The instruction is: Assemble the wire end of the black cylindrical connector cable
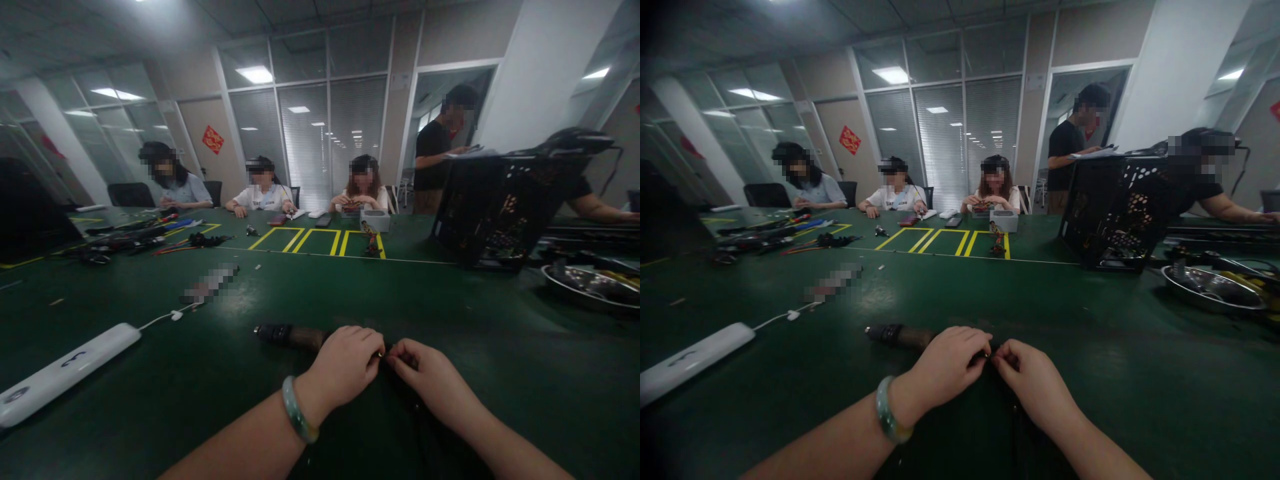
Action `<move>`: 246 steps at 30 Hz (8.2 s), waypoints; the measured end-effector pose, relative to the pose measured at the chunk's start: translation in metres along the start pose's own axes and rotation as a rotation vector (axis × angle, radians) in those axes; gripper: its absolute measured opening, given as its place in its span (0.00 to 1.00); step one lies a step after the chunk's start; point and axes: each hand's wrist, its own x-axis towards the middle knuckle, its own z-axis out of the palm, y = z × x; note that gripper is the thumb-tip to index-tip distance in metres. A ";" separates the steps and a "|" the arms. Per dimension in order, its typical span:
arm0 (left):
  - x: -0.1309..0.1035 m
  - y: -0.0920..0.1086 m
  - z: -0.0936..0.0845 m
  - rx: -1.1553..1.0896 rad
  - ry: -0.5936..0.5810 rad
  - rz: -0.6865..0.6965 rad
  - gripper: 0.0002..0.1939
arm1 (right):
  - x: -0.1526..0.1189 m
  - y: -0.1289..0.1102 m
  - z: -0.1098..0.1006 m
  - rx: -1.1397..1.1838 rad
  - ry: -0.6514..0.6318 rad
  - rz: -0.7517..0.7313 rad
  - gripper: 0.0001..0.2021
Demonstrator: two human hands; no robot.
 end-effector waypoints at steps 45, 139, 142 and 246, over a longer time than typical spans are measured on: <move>0.000 -0.002 0.001 -0.013 0.011 0.041 0.04 | -0.004 -0.005 -0.001 -0.040 0.032 -0.019 0.07; -0.001 -0.001 0.002 -0.028 0.044 -0.017 0.06 | -0.002 0.002 -0.001 0.108 0.001 0.084 0.13; -0.001 -0.001 0.002 -0.032 0.038 -0.015 0.06 | -0.003 0.003 0.000 0.114 -0.003 0.082 0.12; -0.002 -0.001 0.002 0.028 0.101 -0.001 0.04 | -0.001 0.001 0.000 0.106 0.057 0.023 0.09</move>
